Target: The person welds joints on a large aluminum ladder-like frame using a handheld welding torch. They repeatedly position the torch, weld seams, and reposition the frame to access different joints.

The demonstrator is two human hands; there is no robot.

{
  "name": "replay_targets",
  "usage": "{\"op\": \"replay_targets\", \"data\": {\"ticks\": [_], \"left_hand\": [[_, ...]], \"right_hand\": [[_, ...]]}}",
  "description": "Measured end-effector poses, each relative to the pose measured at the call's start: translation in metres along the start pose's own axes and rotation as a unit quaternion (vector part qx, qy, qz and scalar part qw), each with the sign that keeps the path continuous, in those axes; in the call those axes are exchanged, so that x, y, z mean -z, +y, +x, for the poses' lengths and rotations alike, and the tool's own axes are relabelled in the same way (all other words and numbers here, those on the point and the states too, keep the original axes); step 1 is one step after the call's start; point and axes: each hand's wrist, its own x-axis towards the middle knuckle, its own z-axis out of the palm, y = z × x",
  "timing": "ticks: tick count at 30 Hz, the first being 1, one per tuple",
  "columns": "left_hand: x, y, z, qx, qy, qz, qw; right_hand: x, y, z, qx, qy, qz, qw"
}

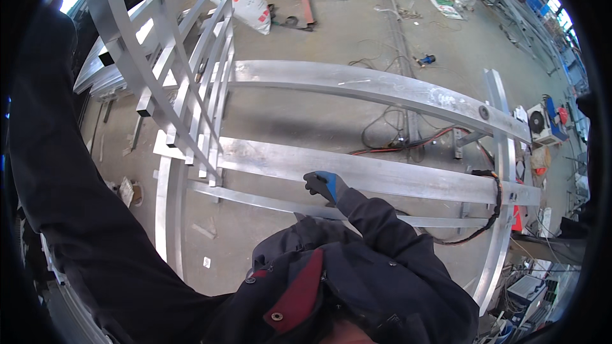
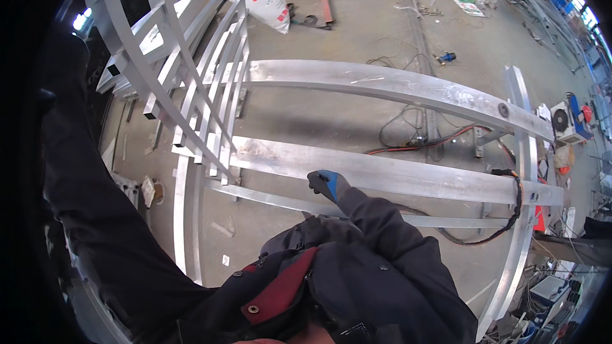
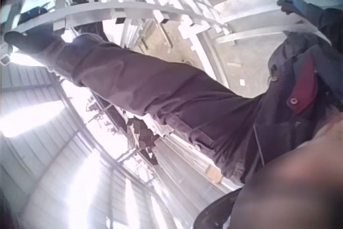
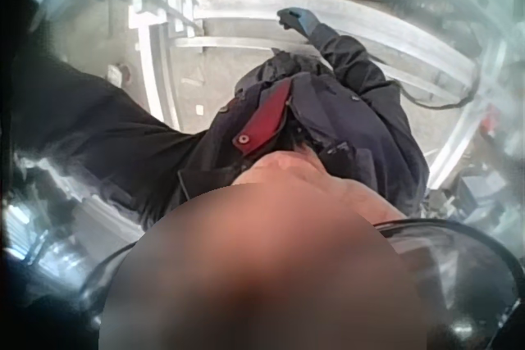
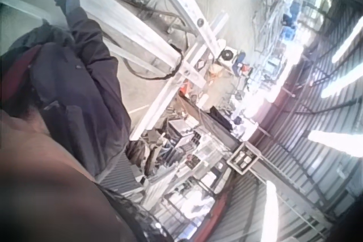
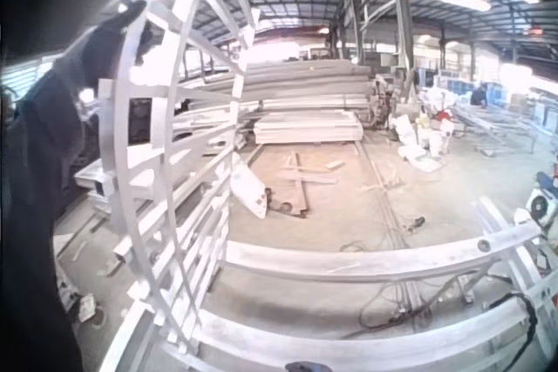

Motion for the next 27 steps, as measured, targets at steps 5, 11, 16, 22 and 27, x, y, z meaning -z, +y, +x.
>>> {"op": "replay_targets", "data": {"ticks": [5,11,16,22,27], "left_hand": [[0.049,-0.022,0.003,0.031,0.050,0.053,0.997],[0.106,-0.053,0.008,0.038,0.081,0.081,0.993],[0.162,-0.095,0.005,0.043,0.110,0.074,0.990],[0.233,-0.146,-0.010,0.044,0.151,0.049,0.986],[0.271,-0.181,-0.028,0.033,0.182,0.029,0.982]], "right_hand": [[-0.026,0.004,0.056,0.026,-0.043,-0.009,0.999],[-0.058,-0.012,0.116,0.046,-0.051,-0.024,0.997],[-0.124,-0.030,0.215,0.140,-0.043,0.014,0.989],[-0.198,-0.091,0.327,-0.028,-0.048,0.085,0.995],[-0.234,-0.123,0.327,-0.084,-0.085,0.250,0.961]]}}
